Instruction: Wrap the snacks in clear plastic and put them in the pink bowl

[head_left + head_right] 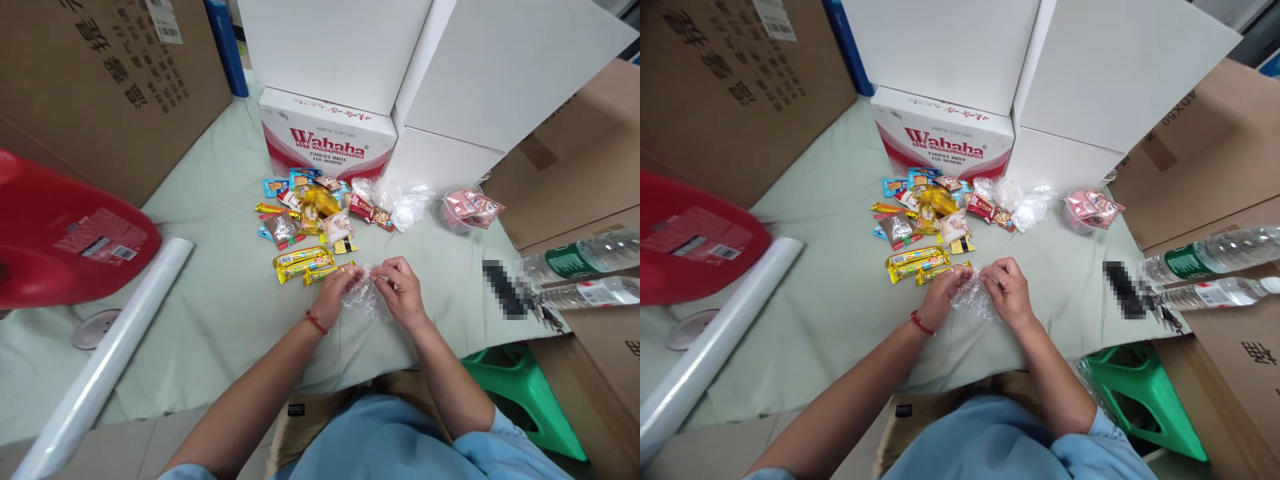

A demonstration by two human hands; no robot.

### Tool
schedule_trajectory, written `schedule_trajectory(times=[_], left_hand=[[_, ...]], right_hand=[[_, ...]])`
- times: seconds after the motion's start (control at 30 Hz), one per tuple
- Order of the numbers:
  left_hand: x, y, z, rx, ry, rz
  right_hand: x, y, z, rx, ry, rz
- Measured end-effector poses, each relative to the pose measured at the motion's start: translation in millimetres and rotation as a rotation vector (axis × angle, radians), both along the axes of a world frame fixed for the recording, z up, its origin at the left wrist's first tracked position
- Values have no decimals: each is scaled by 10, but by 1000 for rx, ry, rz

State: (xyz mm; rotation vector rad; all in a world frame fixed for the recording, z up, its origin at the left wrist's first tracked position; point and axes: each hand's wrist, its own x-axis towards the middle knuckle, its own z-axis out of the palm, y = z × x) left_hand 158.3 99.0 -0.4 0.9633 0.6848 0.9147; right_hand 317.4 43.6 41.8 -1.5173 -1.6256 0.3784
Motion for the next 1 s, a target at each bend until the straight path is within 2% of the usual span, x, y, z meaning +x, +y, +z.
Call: schedule_trajectory(times=[0.17, 0.4, 0.57, 0.73, 1.0], left_hand=[[6, 20, 62, 19, -5, 12], [-7, -7, 113, -9, -79, -51], [-29, 6, 111, 34, -41, -147], [-45, 29, 118, 29, -32, -129], [-39, 58, 135, -147, -129, -36]], right_hand=[[-29, -33, -27, 30, 18, 104], [3, -32, -91, 56, 230, 24], [16, -29, -109, 52, 328, 53], [50, -56, -96, 45, 392, 9], [334, -142, -142, 19, 516, -37]])
